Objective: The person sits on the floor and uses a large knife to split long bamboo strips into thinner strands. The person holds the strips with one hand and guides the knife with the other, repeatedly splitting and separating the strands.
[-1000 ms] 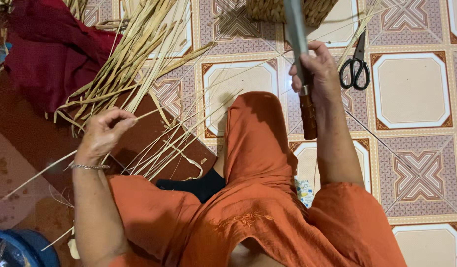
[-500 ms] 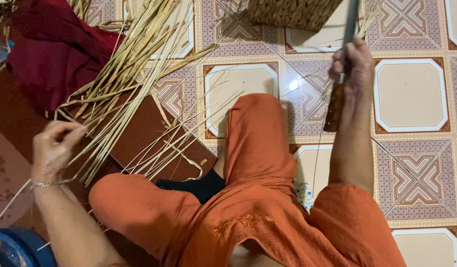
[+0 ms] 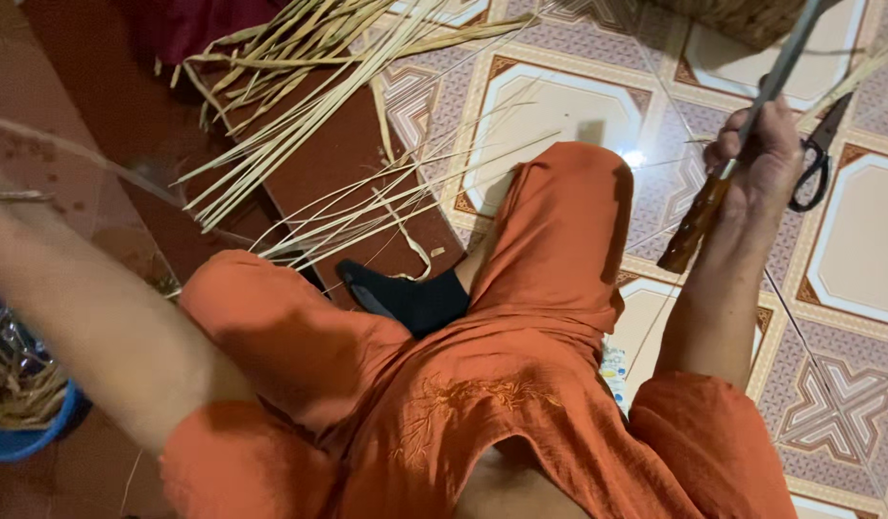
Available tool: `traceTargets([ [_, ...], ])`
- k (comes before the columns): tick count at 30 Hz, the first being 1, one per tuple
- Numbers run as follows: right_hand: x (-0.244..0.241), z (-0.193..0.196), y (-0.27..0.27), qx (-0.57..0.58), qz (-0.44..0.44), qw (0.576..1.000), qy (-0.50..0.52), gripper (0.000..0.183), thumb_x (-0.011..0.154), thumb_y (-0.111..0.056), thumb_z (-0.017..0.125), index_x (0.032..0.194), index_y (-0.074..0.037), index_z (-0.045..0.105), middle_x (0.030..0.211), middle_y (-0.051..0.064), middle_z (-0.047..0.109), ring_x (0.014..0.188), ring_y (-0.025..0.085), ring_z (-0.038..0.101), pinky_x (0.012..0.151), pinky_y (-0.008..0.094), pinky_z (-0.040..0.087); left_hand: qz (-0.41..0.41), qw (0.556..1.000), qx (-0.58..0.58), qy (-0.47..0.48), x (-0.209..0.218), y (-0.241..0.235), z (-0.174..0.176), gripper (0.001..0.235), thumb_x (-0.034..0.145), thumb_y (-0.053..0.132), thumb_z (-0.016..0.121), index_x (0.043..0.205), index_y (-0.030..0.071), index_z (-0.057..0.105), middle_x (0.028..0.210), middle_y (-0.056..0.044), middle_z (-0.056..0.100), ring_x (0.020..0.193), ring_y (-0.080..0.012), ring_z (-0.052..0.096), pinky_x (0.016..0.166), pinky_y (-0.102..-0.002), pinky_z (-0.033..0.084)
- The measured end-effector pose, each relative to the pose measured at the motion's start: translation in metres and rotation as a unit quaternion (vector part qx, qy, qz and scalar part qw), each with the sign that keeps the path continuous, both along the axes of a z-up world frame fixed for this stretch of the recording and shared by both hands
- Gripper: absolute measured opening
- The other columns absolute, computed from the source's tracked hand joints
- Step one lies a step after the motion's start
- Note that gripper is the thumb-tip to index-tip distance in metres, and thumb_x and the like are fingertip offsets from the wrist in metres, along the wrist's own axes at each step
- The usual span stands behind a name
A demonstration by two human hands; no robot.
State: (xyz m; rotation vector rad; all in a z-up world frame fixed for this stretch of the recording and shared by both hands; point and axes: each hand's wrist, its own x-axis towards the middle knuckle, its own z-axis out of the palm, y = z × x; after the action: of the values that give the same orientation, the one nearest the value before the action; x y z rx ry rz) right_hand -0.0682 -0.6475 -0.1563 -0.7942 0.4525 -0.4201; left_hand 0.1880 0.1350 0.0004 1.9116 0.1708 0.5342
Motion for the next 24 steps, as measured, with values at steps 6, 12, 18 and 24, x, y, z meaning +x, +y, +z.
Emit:
traceTargets([
  [6, 0.011, -0.008, 0.052, 0.005, 0.056, 0.998, -0.007, 0.032, 0.111, -0.020, 0.064, 0.140, -0.009, 0.058, 0.089, 0.007, 0.065, 0.061, 0.018, 0.053, 0.052, 0.034, 0.041, 0.011, 0.999, -0.046, -0.004, -0.023, 0.007, 0.017, 0.014, 0.110, 0.016, 0.062, 0.115, 0.002, 0.060, 0.107, -0.013, 0.071, 0.100, -0.0214, 0.072, 0.095, -0.043, 0.061],
  [12, -0.004, -0.003, 0.070, 0.060, 0.059, 0.996, -0.009, 0.037, 0.111, -0.018, 0.062, 0.146, -0.008, 0.058, 0.090, 0.006, 0.065, 0.063, 0.017, 0.054, 0.054, 0.032, 0.041, 0.016, 0.994, -0.103, -0.034, -0.036, 0.010, 0.033, 0.012, 0.108, 0.012, 0.060, 0.115, 0.002, 0.056, 0.103, -0.013, 0.070, 0.095, -0.0222, 0.073, 0.091, -0.043, 0.063],
  [18, -0.050, 0.028, 0.067, 0.066, -0.009, 0.998, 0.012, 0.030, 0.111, -0.020, 0.063, 0.139, -0.009, 0.061, 0.084, 0.004, 0.064, 0.059, 0.014, 0.053, 0.053, 0.030, 0.040, -0.001, 0.982, -0.175, -0.066, -0.055, 0.010, 0.029, 0.012, 0.106, 0.008, 0.058, 0.115, 0.002, 0.053, 0.099, -0.013, 0.069, 0.090, -0.0230, 0.074, 0.086, -0.042, 0.064],
  [24, -0.023, 0.063, 0.074, 0.056, -0.008, 0.997, -0.061, 0.024, 0.111, -0.022, 0.064, 0.128, -0.006, 0.068, 0.082, 0.004, 0.066, 0.057, 0.012, 0.054, 0.045, 0.031, 0.039, -0.018, 0.970, -0.221, -0.099, -0.076, 0.003, 0.025, 0.013, 0.104, 0.004, 0.056, 0.115, 0.002, 0.049, 0.095, -0.013, 0.069, 0.085, -0.0238, 0.075, 0.081, -0.042, 0.065],
])
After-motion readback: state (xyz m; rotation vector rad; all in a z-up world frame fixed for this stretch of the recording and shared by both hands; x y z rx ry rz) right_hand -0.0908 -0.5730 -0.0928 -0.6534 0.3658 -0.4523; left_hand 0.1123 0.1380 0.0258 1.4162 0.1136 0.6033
